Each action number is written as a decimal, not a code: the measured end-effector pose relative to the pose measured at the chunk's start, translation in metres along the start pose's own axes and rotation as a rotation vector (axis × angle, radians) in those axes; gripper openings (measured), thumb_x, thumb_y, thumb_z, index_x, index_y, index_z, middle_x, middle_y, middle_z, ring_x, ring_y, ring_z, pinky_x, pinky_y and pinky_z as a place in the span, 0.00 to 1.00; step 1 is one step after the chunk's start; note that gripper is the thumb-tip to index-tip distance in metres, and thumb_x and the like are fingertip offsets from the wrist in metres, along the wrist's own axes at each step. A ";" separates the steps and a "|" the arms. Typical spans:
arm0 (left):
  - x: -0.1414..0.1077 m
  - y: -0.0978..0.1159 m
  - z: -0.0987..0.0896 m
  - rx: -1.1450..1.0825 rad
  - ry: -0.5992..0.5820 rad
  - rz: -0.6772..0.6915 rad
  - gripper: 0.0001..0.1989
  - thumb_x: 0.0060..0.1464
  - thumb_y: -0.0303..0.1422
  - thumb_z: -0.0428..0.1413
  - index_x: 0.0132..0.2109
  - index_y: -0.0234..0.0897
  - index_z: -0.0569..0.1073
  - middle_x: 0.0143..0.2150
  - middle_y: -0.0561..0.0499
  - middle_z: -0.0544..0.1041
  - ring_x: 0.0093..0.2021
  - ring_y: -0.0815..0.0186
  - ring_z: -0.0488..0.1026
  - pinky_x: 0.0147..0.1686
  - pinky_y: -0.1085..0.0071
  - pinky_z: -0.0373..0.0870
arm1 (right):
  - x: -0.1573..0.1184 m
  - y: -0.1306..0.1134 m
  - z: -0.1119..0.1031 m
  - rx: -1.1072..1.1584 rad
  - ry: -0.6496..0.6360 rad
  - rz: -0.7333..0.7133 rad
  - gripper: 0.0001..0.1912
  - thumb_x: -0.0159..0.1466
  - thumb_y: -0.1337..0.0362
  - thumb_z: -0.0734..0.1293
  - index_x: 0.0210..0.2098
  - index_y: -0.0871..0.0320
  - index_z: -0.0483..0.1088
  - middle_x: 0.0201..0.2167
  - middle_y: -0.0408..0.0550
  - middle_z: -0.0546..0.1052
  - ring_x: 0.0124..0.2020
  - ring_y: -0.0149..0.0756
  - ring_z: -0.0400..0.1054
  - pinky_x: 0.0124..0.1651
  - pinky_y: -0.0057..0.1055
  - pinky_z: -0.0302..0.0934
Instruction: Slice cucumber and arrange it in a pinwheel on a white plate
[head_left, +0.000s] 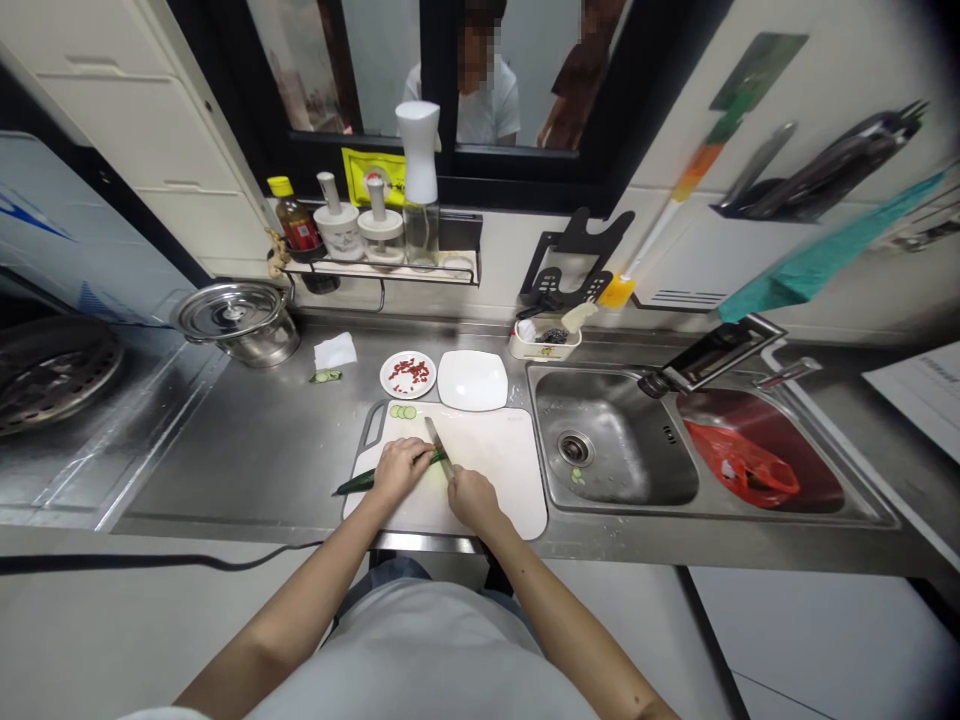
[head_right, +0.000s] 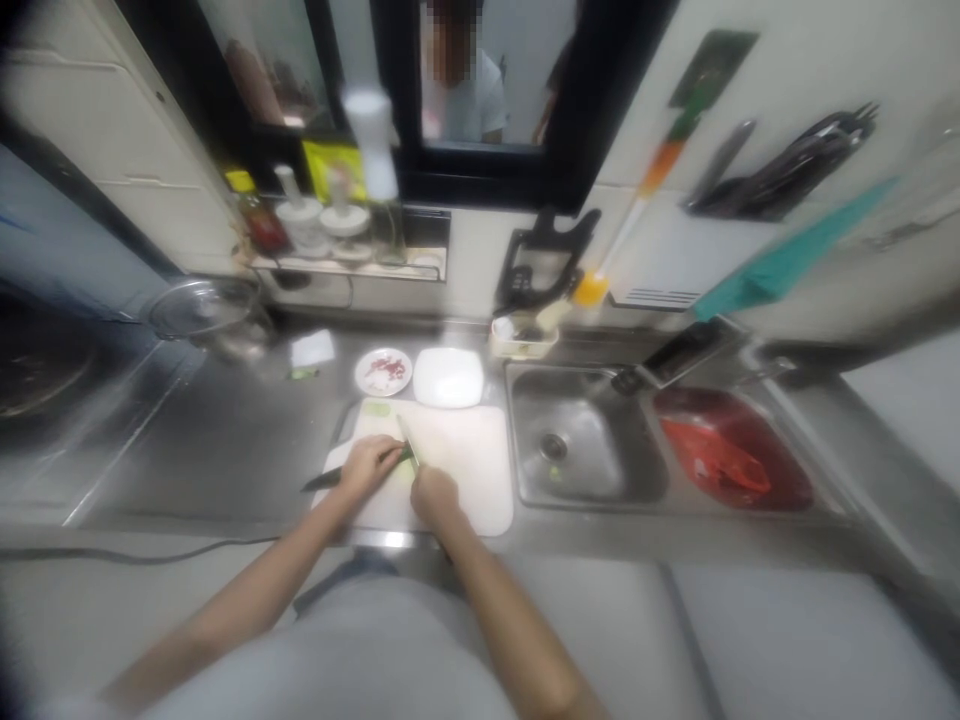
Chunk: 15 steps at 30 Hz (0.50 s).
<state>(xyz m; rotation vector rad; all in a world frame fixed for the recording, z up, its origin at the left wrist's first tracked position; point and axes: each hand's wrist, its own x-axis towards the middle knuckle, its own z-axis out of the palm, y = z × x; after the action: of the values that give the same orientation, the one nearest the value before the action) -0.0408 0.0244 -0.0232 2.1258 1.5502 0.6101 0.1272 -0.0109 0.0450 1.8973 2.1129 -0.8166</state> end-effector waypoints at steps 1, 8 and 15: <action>0.000 0.000 0.000 -0.002 -0.001 0.000 0.11 0.62 0.38 0.51 0.43 0.44 0.78 0.41 0.51 0.79 0.44 0.63 0.72 0.46 0.67 0.64 | -0.003 0.001 0.000 -0.001 -0.012 0.004 0.17 0.67 0.70 0.54 0.49 0.65 0.70 0.42 0.60 0.78 0.46 0.43 0.72 0.44 0.31 0.61; 0.000 0.001 0.000 0.001 0.001 -0.011 0.11 0.62 0.37 0.51 0.43 0.44 0.78 0.41 0.51 0.79 0.43 0.63 0.72 0.46 0.67 0.64 | -0.012 0.006 0.003 -0.005 -0.034 0.017 0.17 0.67 0.71 0.54 0.49 0.65 0.70 0.41 0.60 0.78 0.46 0.44 0.72 0.44 0.32 0.62; 0.000 0.000 0.000 0.008 0.005 -0.007 0.11 0.61 0.37 0.51 0.43 0.45 0.78 0.41 0.52 0.79 0.43 0.63 0.72 0.45 0.67 0.64 | -0.001 0.001 0.005 0.002 -0.026 0.016 0.16 0.66 0.71 0.55 0.48 0.65 0.70 0.42 0.61 0.78 0.46 0.44 0.72 0.44 0.32 0.62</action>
<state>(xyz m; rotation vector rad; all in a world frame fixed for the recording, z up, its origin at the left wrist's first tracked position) -0.0407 0.0242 -0.0233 2.1254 1.5644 0.6084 0.1271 -0.0142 0.0416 1.8917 2.0800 -0.8351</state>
